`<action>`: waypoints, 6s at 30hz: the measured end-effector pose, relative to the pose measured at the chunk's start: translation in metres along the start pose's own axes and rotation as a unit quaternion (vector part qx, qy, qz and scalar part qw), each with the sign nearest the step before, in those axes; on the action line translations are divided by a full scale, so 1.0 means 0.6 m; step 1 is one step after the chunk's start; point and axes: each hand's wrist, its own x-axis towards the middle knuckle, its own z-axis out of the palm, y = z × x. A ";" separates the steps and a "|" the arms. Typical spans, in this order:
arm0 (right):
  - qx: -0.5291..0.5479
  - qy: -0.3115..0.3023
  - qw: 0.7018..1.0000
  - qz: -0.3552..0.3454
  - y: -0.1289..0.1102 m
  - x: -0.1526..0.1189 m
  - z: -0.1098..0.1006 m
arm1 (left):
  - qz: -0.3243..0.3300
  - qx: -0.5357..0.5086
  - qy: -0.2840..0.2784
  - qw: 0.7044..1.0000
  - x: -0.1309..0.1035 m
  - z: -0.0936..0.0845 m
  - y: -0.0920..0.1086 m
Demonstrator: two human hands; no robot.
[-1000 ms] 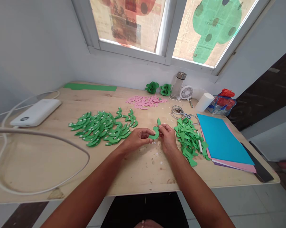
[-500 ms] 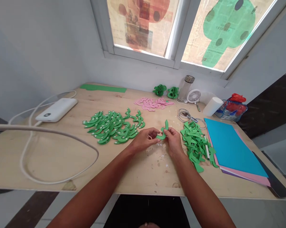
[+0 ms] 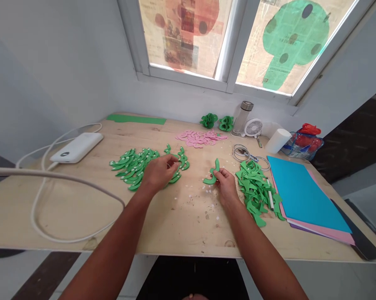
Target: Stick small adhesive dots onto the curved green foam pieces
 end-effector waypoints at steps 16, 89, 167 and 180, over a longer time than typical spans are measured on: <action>-0.006 -0.015 1.000 0.003 0.003 0.001 -0.002 | 0.157 0.256 -0.117 0.947 0.061 -0.008 -0.068; 0.109 -0.072 0.991 0.028 -0.011 -0.011 0.010 | 0.043 -0.379 -0.103 0.919 -0.022 0.092 0.049; 0.015 -0.092 0.996 0.012 -0.009 -0.018 0.016 | -0.080 -0.459 -0.084 0.881 -0.037 0.101 0.075; 0.026 -0.117 0.993 0.019 -0.007 -0.015 0.010 | -0.084 -0.483 -0.098 0.866 -0.035 0.101 0.071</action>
